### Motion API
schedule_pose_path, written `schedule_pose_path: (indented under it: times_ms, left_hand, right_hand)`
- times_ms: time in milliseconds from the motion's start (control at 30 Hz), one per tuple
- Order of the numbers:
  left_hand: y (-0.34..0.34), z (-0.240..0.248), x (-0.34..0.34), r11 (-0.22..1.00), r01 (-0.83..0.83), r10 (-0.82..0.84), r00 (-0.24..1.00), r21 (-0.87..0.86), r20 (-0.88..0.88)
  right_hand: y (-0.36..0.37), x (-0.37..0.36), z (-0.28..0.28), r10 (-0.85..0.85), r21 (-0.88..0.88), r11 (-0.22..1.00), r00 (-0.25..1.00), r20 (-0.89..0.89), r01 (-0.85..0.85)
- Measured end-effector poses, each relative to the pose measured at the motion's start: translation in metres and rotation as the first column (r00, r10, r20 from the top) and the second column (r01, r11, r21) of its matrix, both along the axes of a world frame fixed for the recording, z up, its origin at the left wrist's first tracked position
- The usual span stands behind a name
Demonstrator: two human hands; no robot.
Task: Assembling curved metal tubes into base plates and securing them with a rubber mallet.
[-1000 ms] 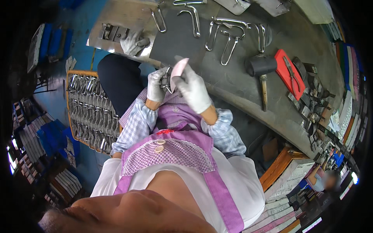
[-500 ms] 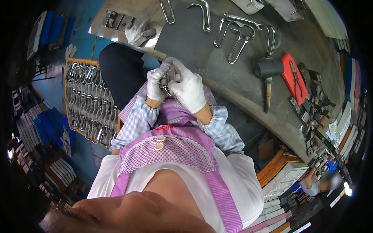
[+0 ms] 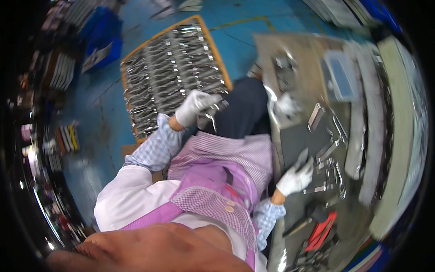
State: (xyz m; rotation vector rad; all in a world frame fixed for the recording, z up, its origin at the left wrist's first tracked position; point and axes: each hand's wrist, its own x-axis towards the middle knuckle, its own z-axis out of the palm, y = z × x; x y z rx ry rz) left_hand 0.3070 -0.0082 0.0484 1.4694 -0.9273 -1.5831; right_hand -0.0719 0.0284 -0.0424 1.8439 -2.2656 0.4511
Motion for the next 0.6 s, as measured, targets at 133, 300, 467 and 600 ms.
schedule_pose_path:
  times_ms: [133,300,467,600]
  left_hand:
    - [0.016,-0.075,0.170,0.895,-0.404,0.370,0.909,0.187,0.192]
    - [0.003,-0.130,0.340,0.861,-0.505,0.488,0.788,-0.058,0.375]
    - [-0.069,-0.119,0.406,0.988,-0.134,0.125,0.356,-0.082,0.926]
    - [-0.077,-0.139,0.460,0.984,0.116,0.100,0.271,-0.135,0.957]
  right_hand:
    - [-0.002,0.009,-0.031,-0.004,-0.087,0.996,0.991,-0.131,-0.008]
    - [-0.004,0.005,-0.041,-0.018,-0.107,0.994,0.986,-0.166,0.000]
    - [-0.006,0.011,-0.039,-0.053,-0.083,0.996,0.974,-0.220,0.036]
    - [-0.007,0.015,-0.041,-0.079,-0.096,0.994,0.964,-0.253,0.057]
